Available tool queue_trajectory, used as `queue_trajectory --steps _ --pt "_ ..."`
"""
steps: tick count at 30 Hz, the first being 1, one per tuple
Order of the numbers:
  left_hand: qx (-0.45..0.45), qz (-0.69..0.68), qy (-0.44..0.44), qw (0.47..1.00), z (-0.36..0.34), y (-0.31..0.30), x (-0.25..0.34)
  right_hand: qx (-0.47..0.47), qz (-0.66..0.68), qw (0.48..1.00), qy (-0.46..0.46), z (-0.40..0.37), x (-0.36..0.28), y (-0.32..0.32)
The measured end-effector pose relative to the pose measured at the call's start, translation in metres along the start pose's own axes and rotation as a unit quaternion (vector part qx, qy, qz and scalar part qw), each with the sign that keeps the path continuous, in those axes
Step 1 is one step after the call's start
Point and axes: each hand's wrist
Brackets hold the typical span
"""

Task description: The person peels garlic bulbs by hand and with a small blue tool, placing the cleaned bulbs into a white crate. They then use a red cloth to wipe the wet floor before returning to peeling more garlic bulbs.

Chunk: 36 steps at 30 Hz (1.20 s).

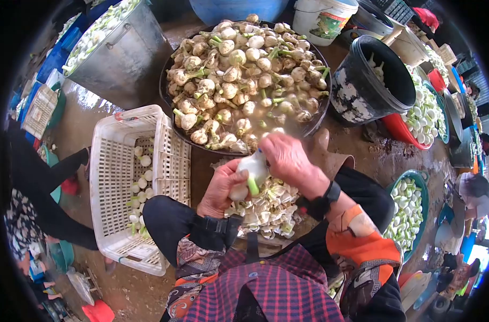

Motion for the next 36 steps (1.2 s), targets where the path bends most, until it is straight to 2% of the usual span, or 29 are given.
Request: queue_trajectory --steps 2,3,4,6,8,10,11,12,14,16,17,20,22,24,26,27,28,30,31,34,35,36 --pt "-0.063 0.073 -0.034 0.995 -0.005 0.007 -0.001 -0.027 0.019 0.999 -0.015 0.011 0.018 -0.004" --pt "-0.089 0.072 -0.085 0.99 -0.005 0.01 -0.003 -0.055 -0.001 0.998 -0.002 0.014 0.026 -0.002" --pt "-0.122 0.094 -0.098 0.983 -0.002 0.007 -0.013 -0.048 0.005 0.999 0.0 0.018 0.031 0.003" --pt "-0.117 0.08 -0.091 0.986 -0.002 0.014 -0.018 -0.126 0.031 0.991 0.027 0.014 0.037 0.021" --pt "-0.023 0.013 -0.046 0.999 -0.004 0.024 -0.016 -0.347 0.039 0.921 0.172 0.012 0.027 0.019" --pt "0.046 -0.033 -0.002 0.998 0.001 0.019 -0.015 -0.245 0.063 0.947 0.196 -0.014 0.036 0.014" --pt "0.039 -0.048 0.002 0.998 0.0 0.013 -0.014 -0.198 0.12 0.952 0.198 -0.017 0.038 0.006" --pt "0.031 -0.063 0.003 0.998 0.0 0.009 -0.012 -0.167 0.276 0.884 0.34 -0.013 0.027 -0.011" --pt "0.042 -0.06 0.001 0.997 0.004 0.007 -0.013 -0.096 0.429 0.817 0.373 -0.014 0.003 -0.031" --pt "0.038 -0.042 0.001 0.998 0.006 0.011 -0.016 -0.067 0.383 0.855 0.342 -0.015 -0.013 -0.034" --pt "0.033 -0.026 0.007 0.999 0.006 0.014 -0.017 -0.044 0.316 0.9 0.298 -0.019 -0.009 -0.028" --pt "0.021 0.021 0.006 1.0 0.0 0.014 -0.014 -0.006 0.271 0.915 0.299 -0.018 -0.006 -0.016" --pt "-0.026 0.067 -0.02 0.997 -0.004 0.014 -0.012 0.023 0.199 0.957 0.21 0.001 0.004 -0.009" --pt "-0.063 0.086 -0.026 0.994 -0.006 0.018 -0.012 0.035 0.195 0.964 0.179 0.018 0.013 0.006" --pt "-0.094 0.1 -0.047 0.989 -0.006 0.016 -0.013 0.0 0.262 0.931 0.253 0.024 0.019 0.023" --pt "-0.082 0.099 -0.011 0.992 -0.005 0.013 -0.018 -0.102 0.318 0.895 0.297 0.021 0.026 0.031" --pt "-0.03 0.054 -0.012 0.998 -0.003 0.009 -0.021 -0.132 0.339 0.901 0.237 0.013 0.029 0.037" --pt "0.072 -0.038 -0.013 0.997 0.003 0.006 -0.021 -0.206 0.318 0.905 0.194 -0.006 0.035 0.03" --pt "0.113 -0.032 0.024 0.993 0.006 0.007 -0.022 -0.248 0.399 0.826 0.312 -0.015 0.039 0.02" --pt "0.174 -0.007 0.048 0.983 0.007 0.01 -0.018 -0.184 0.473 0.794 0.336 -0.023 -0.005 -0.02" --pt "0.205 0.036 0.065 0.976 0.012 0.01 -0.023 -0.155 0.462 0.83 0.271 -0.039 -0.009 -0.007" --pt "0.249 0.121 0.094 0.956 0.016 0.003 -0.03 -0.128 0.316 0.914 0.219 -0.035 -0.026 -0.008"
Point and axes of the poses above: each hand's wrist, its own z-axis towards the middle knuckle, its own y-axis out of the palm, x = y × z, and after that the axes turned 8 degrees about x, right-handed
